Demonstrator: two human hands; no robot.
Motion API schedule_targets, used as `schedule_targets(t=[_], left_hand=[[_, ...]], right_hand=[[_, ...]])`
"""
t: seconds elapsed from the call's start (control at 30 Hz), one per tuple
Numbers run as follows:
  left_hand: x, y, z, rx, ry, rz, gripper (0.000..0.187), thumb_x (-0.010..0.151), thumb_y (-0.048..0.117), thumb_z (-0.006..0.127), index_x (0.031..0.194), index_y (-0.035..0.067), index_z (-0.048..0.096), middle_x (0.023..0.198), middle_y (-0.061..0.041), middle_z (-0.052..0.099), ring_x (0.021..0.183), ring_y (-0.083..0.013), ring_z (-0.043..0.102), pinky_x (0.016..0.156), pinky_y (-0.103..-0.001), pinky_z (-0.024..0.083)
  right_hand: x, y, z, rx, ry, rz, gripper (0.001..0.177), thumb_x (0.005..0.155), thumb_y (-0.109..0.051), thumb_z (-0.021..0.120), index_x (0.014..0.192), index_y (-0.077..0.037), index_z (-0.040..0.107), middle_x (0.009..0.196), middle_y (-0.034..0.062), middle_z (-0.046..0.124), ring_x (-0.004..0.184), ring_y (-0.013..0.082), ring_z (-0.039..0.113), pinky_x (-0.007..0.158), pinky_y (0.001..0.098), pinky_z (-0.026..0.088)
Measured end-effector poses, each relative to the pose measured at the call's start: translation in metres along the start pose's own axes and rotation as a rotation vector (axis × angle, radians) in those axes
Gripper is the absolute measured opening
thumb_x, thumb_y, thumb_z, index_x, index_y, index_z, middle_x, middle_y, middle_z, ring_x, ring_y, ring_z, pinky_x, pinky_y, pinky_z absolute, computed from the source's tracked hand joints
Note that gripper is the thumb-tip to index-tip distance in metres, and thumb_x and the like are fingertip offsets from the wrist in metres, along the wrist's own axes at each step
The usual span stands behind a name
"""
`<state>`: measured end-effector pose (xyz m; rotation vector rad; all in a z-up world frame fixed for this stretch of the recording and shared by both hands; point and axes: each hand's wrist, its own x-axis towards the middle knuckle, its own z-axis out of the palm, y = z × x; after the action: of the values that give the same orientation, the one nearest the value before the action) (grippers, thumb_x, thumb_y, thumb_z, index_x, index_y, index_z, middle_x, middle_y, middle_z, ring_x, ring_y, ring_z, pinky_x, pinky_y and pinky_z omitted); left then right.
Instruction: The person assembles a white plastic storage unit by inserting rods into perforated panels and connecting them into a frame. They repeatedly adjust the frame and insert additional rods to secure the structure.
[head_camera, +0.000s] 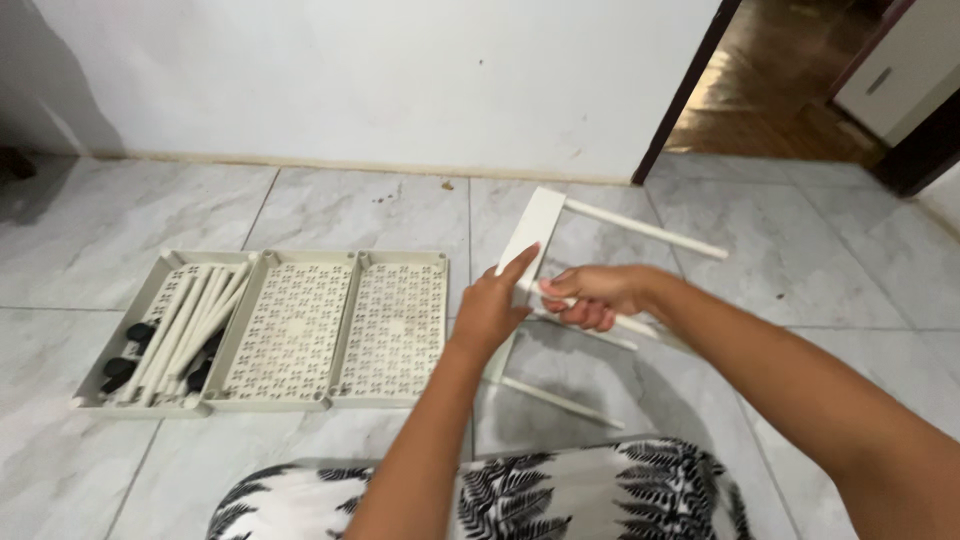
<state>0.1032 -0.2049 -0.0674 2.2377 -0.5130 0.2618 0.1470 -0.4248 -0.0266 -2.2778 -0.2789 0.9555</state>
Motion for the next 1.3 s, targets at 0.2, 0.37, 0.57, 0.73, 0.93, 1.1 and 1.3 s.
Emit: schedule_targets(t=[0.2,0.37,0.57,0.73,0.93,1.1,1.3], left_hand=[[0.004,-0.004,0.009,0.006,0.006,-0.019,0.103,0.068,0.008,0.088,0.153,0.038,0.038,0.112,-0.021,0.068,0.103,-0.0404,0.068,0.087,-0.048,0.055],[0.007,0.006,0.024,0.074,0.105,0.038,0.103,0.068,0.008,0.088,0.154,0.036,0.039,0.121,-0.032,0.062,0.108,-0.0459,0.066,0.088,-0.048,0.056],[0.007,0.007,0.022,0.027,0.005,-0.077,0.102,0.07,0.004,0.085,0.153,0.039,0.039,0.129,-0.028,0.062,0.103,-0.0431,0.069,0.086,-0.047,0.058],[0.001,0.013,0.021,0.047,0.033,-0.021,0.102,0.07,0.01,0.089,0.153,0.04,0.039,0.123,-0.03,0.061,0.112,-0.0458,0.064,0.087,-0.048,0.057],[0.007,0.011,0.02,0.024,-0.019,-0.064,0.103,0.07,0.008,0.086,0.154,0.04,0.035,0.125,-0.022,0.065,0.107,-0.0411,0.068,0.089,-0.047,0.056],[0.012,0.009,0.02,0.048,-0.033,-0.058,0.101,0.071,0.01,0.088,0.153,0.041,0.037,0.125,-0.024,0.063,0.105,-0.0423,0.067,0.09,-0.048,0.056],[0.009,0.004,0.008,0.022,-0.003,-0.043,0.1,0.07,0.007,0.085,0.153,0.04,0.039,0.114,-0.021,0.068,0.099,-0.0391,0.07,0.085,-0.048,0.057]], right_hand=[[-0.003,-0.007,0.046,-0.525,0.685,-0.176,0.051,0.105,-0.054,0.046,0.082,-0.012,0.064,0.063,0.0061,0.063,0.055,0.0249,0.06,0.052,0.0404,0.046],[-0.008,0.01,0.088,-0.88,1.249,-0.368,0.05,0.105,-0.053,0.046,0.082,-0.012,0.064,0.063,0.0049,0.063,0.055,0.024,0.059,0.051,0.0395,0.045],[0.001,0.013,0.042,-0.587,0.714,-0.235,0.049,0.106,-0.052,0.047,0.082,-0.012,0.064,0.063,0.0035,0.062,0.054,0.023,0.059,0.05,0.0385,0.044],[-0.003,0.015,-0.012,0.067,-0.024,0.041,0.049,0.106,-0.051,0.047,0.081,-0.013,0.064,0.063,0.0024,0.061,0.054,0.0221,0.058,0.05,0.0376,0.044],[0.0,0.025,0.035,-0.519,0.747,-0.169,0.048,0.106,-0.05,0.047,0.081,-0.013,0.063,0.063,0.001,0.06,0.053,0.0211,0.057,0.049,0.0365,0.043],[-0.016,0.02,0.082,-0.914,1.186,-0.129,0.04,0.102,-0.046,0.053,0.087,-0.009,0.06,0.07,0.0103,0.066,0.059,0.0292,0.066,0.048,0.0447,0.051],[0.0,0.01,0.046,-0.573,0.752,-0.204,0.043,0.107,-0.049,0.043,0.089,-0.014,0.061,0.061,0.0084,0.064,0.052,0.0273,0.061,0.049,0.0419,0.046]])
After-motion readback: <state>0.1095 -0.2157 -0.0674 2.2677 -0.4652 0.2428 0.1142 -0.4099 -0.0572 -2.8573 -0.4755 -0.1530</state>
